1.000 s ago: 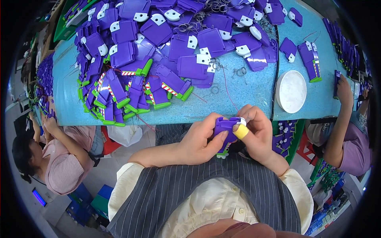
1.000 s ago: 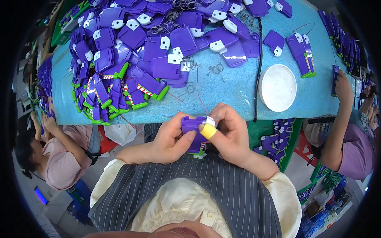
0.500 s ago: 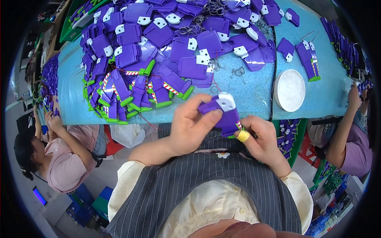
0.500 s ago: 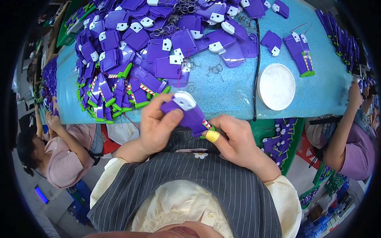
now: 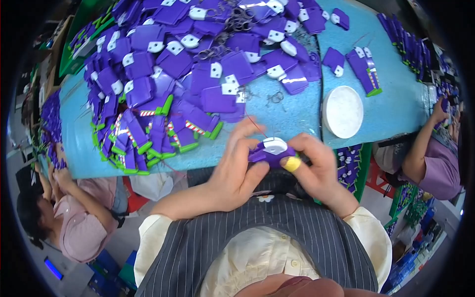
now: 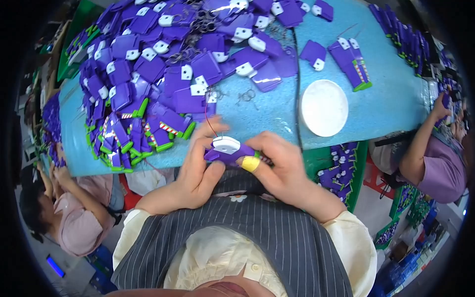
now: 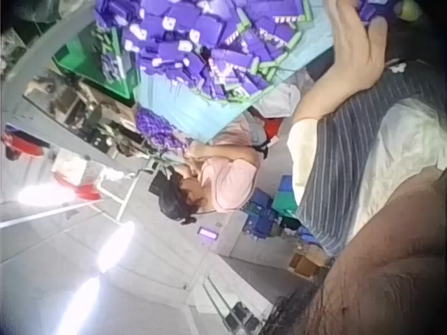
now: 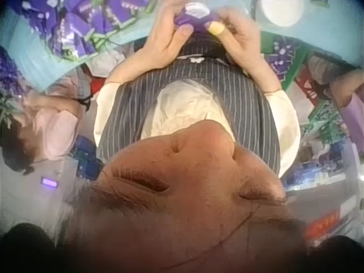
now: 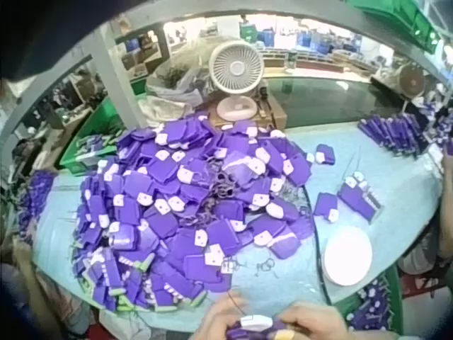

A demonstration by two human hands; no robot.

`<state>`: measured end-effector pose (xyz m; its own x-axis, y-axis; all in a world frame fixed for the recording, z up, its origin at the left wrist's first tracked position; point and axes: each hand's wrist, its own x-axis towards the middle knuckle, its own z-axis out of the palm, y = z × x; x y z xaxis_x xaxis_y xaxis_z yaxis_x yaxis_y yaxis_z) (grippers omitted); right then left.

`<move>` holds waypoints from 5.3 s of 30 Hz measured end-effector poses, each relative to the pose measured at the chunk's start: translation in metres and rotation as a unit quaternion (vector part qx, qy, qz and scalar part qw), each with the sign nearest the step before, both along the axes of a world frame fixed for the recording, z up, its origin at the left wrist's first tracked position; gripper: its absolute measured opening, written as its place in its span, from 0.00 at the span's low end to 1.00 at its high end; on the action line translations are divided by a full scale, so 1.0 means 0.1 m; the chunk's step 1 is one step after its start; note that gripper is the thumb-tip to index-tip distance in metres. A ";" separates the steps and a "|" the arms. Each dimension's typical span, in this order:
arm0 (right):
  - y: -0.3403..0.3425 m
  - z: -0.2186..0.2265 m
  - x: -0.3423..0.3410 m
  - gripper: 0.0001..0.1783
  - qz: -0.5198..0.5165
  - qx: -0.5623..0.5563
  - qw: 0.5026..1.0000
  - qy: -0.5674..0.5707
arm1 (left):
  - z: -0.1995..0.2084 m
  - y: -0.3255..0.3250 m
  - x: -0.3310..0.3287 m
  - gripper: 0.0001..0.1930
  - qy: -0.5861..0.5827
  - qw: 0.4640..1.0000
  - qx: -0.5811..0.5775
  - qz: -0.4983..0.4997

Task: The person assembles small purple and green plastic cases by applying a substance with a needle applicator and attaching plastic components.

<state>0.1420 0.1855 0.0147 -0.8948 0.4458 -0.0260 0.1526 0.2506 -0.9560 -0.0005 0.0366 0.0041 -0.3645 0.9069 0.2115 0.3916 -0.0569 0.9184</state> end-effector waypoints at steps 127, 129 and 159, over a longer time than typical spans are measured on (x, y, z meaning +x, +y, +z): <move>0.18 0.02 -0.57 0.25 -0.102 -0.232 0.950 0.182 | 0.35 0.29 -0.60 0.16 -0.436 0.898 0.007 -0.052; 0.26 0.20 -0.58 0.26 -0.096 -0.250 0.949 0.166 | 0.24 0.22 -0.31 0.18 -0.543 0.831 -0.057 -0.107; -0.38 -0.10 -0.27 0.11 -0.079 0.282 0.946 0.137 | -0.07 -0.37 0.21 0.17 -0.253 0.965 -0.058 0.031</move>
<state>0.1147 0.1479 0.0045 -0.7548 0.4483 0.4788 -0.0027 0.7278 -0.6858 0.0201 -0.0001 -0.0030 -0.4495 0.8865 -0.1097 -0.1090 0.0674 0.9918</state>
